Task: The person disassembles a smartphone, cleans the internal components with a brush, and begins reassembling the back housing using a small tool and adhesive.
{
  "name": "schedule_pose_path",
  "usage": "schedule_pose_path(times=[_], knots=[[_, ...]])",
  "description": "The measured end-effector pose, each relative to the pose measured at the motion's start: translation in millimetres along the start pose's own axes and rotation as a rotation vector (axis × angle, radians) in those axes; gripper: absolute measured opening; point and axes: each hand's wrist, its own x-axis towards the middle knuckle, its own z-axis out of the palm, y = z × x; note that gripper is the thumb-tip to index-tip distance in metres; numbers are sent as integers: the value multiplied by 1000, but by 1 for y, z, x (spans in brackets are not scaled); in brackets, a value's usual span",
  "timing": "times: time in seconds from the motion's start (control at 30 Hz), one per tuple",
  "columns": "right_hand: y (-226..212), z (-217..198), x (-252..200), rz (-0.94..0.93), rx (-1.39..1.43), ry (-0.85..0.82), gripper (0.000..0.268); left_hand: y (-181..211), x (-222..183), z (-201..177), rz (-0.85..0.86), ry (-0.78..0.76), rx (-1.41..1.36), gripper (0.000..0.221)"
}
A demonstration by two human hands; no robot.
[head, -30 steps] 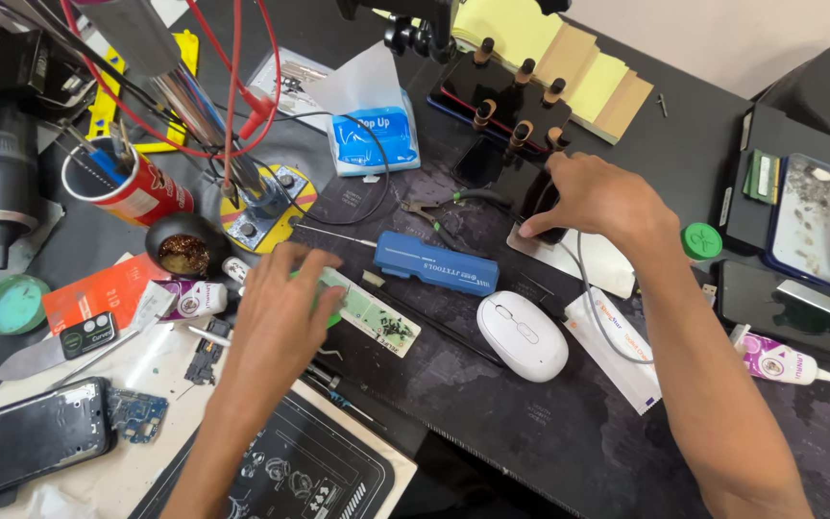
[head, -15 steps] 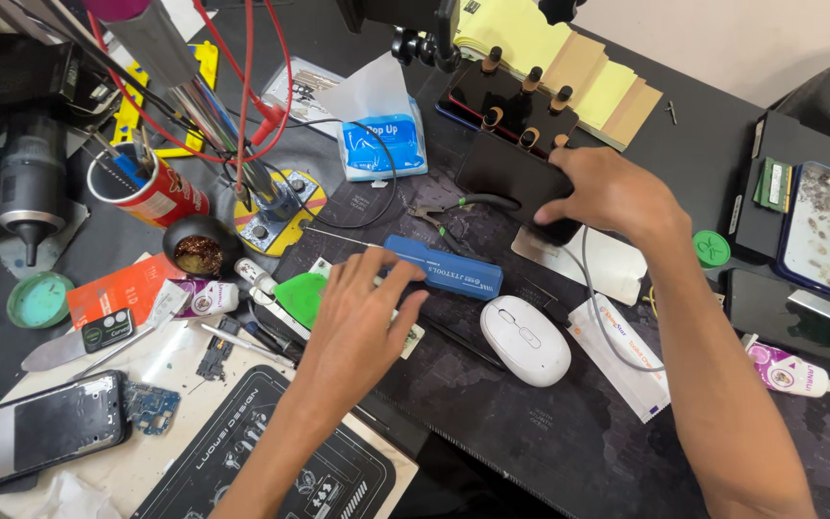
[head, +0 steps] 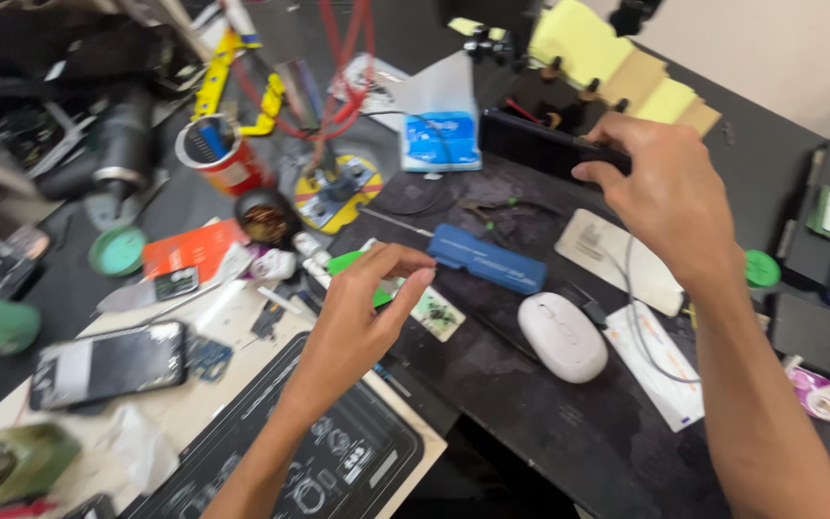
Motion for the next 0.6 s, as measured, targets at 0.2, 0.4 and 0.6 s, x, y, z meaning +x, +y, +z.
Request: schedule_pose_path(times=[0.2,0.4,0.6], knots=[[-72,15,-37,-175,286,-138,29,-10,-36,-7,-415,32,-699,55],[-131,74,-107,-440,478,-234,24,-17,-101,-13,-520,312,-1157,59],[-156,105,-139,-488,609,-444,34,-39,-159,-24,-450,599,-1107,48]])
